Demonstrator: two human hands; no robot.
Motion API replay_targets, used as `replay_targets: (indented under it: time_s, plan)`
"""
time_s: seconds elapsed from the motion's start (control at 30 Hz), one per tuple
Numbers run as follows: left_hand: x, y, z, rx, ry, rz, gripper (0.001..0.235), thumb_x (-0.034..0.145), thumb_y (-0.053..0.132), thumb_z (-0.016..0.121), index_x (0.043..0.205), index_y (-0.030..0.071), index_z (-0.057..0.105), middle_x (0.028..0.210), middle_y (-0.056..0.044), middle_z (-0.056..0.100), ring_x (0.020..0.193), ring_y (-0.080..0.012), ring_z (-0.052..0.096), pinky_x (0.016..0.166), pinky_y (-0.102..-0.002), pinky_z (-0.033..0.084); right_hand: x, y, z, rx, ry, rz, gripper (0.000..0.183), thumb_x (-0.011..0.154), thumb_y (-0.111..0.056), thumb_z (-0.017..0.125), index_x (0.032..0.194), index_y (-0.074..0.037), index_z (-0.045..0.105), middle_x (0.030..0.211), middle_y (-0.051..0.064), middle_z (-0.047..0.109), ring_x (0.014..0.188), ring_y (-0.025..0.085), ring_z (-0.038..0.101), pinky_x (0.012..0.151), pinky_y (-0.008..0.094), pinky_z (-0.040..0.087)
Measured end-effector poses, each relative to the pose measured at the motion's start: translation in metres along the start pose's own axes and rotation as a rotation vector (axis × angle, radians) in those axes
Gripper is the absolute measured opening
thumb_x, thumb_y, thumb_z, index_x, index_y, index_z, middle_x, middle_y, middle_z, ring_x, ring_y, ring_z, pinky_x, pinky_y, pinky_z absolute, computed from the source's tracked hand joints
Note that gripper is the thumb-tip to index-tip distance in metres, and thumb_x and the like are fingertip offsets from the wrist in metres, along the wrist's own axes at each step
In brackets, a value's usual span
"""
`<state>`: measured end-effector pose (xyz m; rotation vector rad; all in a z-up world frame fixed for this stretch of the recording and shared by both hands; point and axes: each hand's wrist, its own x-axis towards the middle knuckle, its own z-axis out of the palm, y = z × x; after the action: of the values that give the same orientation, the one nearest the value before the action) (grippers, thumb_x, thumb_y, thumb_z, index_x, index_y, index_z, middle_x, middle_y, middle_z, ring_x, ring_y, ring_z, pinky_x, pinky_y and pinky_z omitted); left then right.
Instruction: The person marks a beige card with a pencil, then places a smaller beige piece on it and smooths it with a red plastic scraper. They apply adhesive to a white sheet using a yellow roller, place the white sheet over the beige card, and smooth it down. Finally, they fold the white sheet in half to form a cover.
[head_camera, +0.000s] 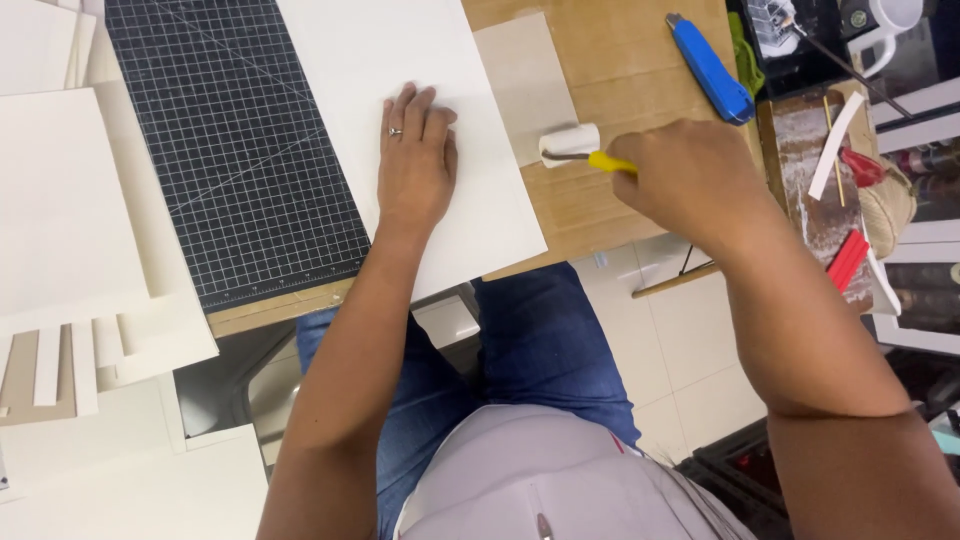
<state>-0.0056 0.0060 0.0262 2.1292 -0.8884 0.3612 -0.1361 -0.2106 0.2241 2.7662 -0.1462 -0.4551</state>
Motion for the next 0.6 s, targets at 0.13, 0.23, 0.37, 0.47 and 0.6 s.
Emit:
replay_targets:
  time_s: [0.13,0.23,0.37,0.47,0.6]
  plan:
    - [0.001,0.0,0.002,-0.001,0.01,0.001,0.011,0.103,-0.001,0.056,0.113,0.002,0.061,0.137,-0.021,0.055,0.14,-0.044,0.041,0.123,-0.061,0.027,0.013,0.0,0.024,0.055,0.163,-0.019,0.033,0.097,-0.033,0.058,0.123,-0.019,0.072,0.076,0.011,0.073,0.069,0.035,0.07,0.049,0.046,0.05]
    - [-0.001,0.0,0.002,-0.017,-0.011,-0.008,0.012,0.104,0.0,0.054,0.115,0.002,0.06,0.14,-0.021,0.053,0.142,-0.0441,0.039,0.124,-0.06,0.025,-0.001,-0.003,0.007,0.03,0.014,-0.001,0.037,0.093,-0.034,0.054,0.123,-0.026,0.073,0.083,0.01,0.077,0.079,0.039,0.072,0.055,0.049,0.052]
    - [0.0,-0.001,0.004,-0.006,-0.003,-0.01,0.012,0.103,0.001,0.054,0.114,0.002,0.061,0.139,-0.022,0.054,0.141,-0.0436,0.04,0.124,-0.06,0.026,-0.016,-0.005,-0.004,0.043,0.055,0.049,0.042,0.094,-0.039,0.056,0.131,-0.032,0.075,0.087,0.009,0.079,0.084,0.036,0.074,0.062,0.047,0.054]
    - [-0.003,-0.002,0.005,-0.003,-0.02,-0.018,0.013,0.103,0.001,0.055,0.114,0.002,0.061,0.139,-0.021,0.053,0.142,-0.0436,0.039,0.125,-0.059,0.024,-0.019,-0.021,0.005,0.036,0.154,-0.005,0.039,0.095,-0.042,0.058,0.128,-0.031,0.076,0.084,0.008,0.077,0.072,0.034,0.072,0.051,0.046,0.052]
    - [0.0,-0.002,0.004,-0.005,-0.016,-0.018,0.013,0.103,0.001,0.054,0.114,0.002,0.06,0.14,-0.02,0.052,0.143,-0.0434,0.038,0.125,-0.06,0.024,-0.018,-0.034,0.007,-0.063,0.154,-0.06,0.035,0.098,-0.038,0.055,0.126,-0.03,0.075,0.076,0.004,0.073,0.063,0.028,0.07,0.044,0.039,0.049]
